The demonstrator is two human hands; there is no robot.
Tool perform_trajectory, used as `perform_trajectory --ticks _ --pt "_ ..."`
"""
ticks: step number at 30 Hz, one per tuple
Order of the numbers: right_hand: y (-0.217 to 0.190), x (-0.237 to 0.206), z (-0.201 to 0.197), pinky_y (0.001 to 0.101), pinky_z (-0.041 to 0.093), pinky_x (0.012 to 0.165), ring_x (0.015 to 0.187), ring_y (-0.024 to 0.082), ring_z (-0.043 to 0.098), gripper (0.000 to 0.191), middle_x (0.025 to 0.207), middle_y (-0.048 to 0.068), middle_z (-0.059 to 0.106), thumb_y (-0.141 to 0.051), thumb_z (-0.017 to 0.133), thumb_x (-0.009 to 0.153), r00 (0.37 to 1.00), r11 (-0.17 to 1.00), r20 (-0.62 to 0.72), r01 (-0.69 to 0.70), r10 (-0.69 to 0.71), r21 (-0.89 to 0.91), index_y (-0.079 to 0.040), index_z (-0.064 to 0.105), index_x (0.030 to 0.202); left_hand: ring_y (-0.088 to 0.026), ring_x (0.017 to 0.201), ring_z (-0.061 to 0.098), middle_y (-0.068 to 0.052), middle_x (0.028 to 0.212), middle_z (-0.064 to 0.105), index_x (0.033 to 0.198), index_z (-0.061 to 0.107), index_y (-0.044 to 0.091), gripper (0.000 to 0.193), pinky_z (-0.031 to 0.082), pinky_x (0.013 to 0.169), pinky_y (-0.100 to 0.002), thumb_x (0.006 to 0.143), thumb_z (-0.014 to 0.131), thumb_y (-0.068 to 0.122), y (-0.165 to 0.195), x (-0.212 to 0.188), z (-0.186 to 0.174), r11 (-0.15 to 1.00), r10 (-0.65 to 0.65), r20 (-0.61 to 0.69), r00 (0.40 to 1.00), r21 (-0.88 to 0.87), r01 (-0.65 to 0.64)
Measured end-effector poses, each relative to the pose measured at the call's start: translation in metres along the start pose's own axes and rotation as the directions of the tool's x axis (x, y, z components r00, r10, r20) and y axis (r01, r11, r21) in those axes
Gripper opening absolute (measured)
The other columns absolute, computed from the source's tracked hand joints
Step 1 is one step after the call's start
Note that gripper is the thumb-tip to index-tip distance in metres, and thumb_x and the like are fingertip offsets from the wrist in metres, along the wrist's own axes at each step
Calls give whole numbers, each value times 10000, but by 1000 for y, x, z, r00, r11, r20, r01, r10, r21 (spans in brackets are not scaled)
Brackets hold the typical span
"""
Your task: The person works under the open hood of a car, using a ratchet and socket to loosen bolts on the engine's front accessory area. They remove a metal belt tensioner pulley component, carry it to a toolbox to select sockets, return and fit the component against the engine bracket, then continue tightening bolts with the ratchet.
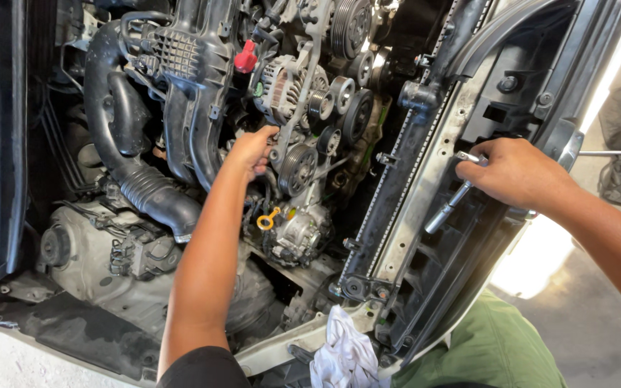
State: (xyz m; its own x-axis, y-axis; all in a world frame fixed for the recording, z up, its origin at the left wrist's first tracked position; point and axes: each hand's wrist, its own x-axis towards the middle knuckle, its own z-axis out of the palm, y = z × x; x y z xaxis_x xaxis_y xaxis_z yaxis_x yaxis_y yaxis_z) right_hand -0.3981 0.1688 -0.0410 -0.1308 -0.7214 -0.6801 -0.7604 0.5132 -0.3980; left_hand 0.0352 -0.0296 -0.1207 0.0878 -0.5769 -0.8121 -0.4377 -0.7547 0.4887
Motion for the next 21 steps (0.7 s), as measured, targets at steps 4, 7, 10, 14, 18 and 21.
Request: perform_trajectory --ticks 4,7,10,14,18,21 --pt "-4 -1 0 460 540 973 1057 423 724 727 1080 291 754 -511 616 829 998 999 50 -39 40 -23 -33 666 1375 -184 695 678 -54 782 757 908 787 51 330 540 635 -332 819 831 366 21 -11 -23 666 538 199 819 495 -558" --pt "-7 -1 -1 465 571 929 981 425 760 728 1018 298 771 -506 610 833 994 997 82 -68 70 -28 -51 656 1399 -325 905 713 -144 1030 752 1155 790 180 394 545 825 -395 784 824 309 39 -26 -28 242 613 385 689 739 -629" --pt "-7 0 -1 453 557 928 973 404 744 727 990 290 772 -508 628 829 998 999 57 -24 27 -47 -25 669 1371 -344 949 693 -124 1028 750 1116 798 255 333 539 839 -449 789 816 315 54 -39 -19 59 545 414 729 848 -526" --pt "-5 5 0 445 564 913 924 397 764 737 915 303 777 -499 628 825 995 998 90 -28 33 -60 -35 646 1397 -343 926 695 -117 969 755 1071 808 230 329 542 819 -466 752 815 313 61 -50 -14 -69 541 471 697 851 -521" --pt "-2 9 1 443 575 901 886 385 748 754 837 295 742 -490 628 829 989 995 126 -65 73 -72 -33 618 1428 -362 910 693 -142 916 747 1029 813 189 242 539 819 -483 849 759 342 55 -45 -12 -73 543 454 707 864 -498" --pt "-1 11 2 447 563 899 917 401 755 730 879 293 770 -492 627 820 995 997 95 -7 14 -75 -15 658 1372 -377 893 690 -162 895 738 997 806 148 261 542 809 -481 844 741 350 50 -31 -14 67 521 412 748 853 -517"
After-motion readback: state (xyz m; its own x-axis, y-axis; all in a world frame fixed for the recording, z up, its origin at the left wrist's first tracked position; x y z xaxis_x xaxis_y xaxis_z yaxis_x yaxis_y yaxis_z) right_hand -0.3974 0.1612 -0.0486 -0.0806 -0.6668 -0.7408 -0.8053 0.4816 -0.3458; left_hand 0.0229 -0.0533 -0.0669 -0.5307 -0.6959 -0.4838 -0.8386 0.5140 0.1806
